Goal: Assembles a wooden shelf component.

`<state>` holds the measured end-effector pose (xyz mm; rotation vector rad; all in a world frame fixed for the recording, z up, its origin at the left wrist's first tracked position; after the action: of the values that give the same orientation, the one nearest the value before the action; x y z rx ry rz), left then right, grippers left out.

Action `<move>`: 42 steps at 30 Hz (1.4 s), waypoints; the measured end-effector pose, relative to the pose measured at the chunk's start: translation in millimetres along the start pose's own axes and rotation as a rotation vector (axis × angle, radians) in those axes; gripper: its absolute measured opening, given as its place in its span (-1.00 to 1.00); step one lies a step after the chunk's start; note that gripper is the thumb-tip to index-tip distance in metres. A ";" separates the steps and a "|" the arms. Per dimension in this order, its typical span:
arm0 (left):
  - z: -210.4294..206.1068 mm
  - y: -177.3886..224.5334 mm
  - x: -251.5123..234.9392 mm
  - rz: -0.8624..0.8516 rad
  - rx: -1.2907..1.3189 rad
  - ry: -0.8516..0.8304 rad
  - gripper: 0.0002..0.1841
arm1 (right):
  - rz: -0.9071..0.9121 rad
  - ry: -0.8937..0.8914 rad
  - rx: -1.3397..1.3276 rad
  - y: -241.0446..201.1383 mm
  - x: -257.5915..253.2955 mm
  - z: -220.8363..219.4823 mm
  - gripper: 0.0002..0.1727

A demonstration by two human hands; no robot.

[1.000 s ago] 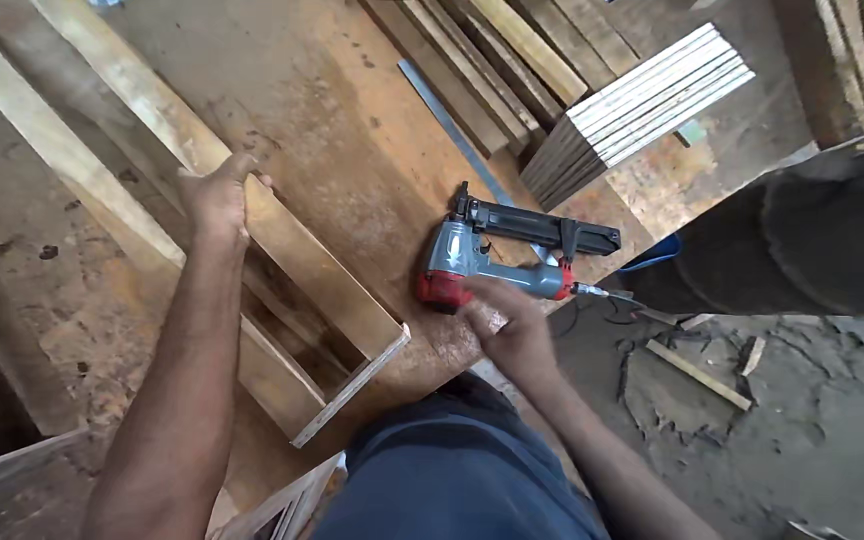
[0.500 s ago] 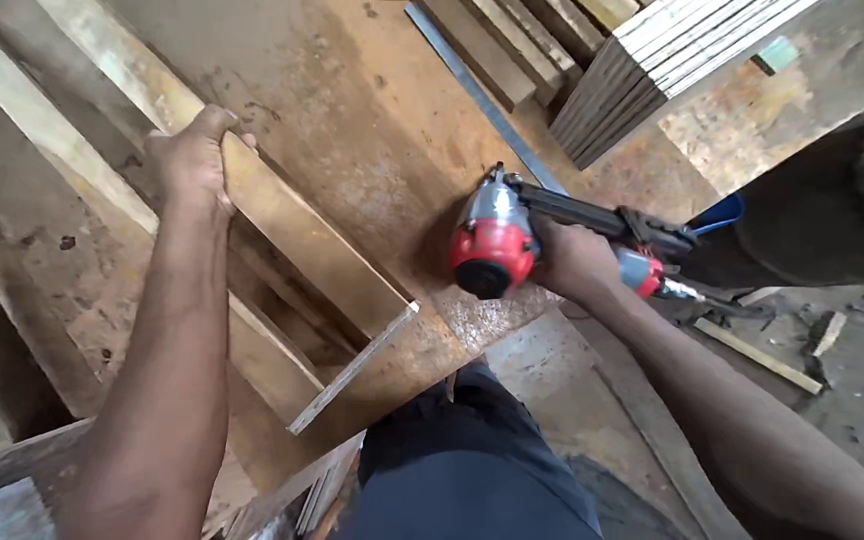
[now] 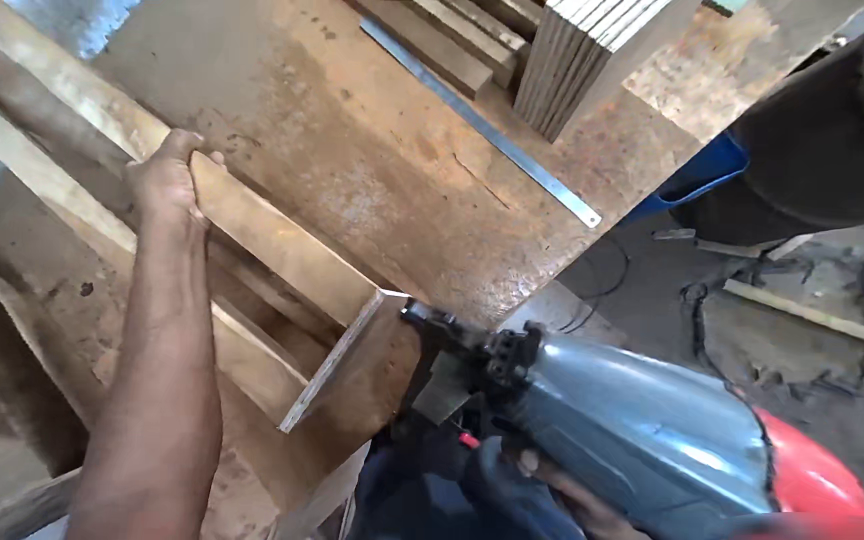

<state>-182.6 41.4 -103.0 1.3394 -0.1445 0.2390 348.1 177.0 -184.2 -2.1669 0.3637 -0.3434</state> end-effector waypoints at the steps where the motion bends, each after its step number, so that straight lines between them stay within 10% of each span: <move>1: -0.5 0.8 -0.1 0.002 -0.009 0.001 -0.37 | -0.021 0.013 0.018 1.5 -1.3 -6.1 -0.83; 5: -2.0 3.1 5.5 -0.003 -0.036 -0.011 -0.49 | -0.097 0.082 0.177 -13.1 -19.7 -31.2 -0.61; 29: -1.5 -0.2 -4.9 0.015 -0.037 -0.010 -0.57 | -0.124 -0.031 0.091 4.8 -27.2 -37.7 -0.71; 34: -1.8 -3.9 -10.6 0.016 0.007 -0.022 -0.39 | -0.370 0.098 0.003 -23.4 -24.7 -33.0 -0.70; 42: -0.5 -8.5 -9.6 0.048 0.081 -0.018 -0.14 | -0.120 0.053 0.274 -93.2 -44.2 -37.8 -0.63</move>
<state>-189.7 39.2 -113.5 1.4202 -0.1843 0.2756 305.9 218.6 -91.8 -1.9168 0.2026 -0.4895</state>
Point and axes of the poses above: each hand's wrist, its own x-axis away from the middle knuckle, its own z-axis out of the back of the hand, y = z × x, the point moved 4 cm from there along -x, towards the middle knuckle, and after that the axes turned 4 degrees about z, right-handed, at the moved point
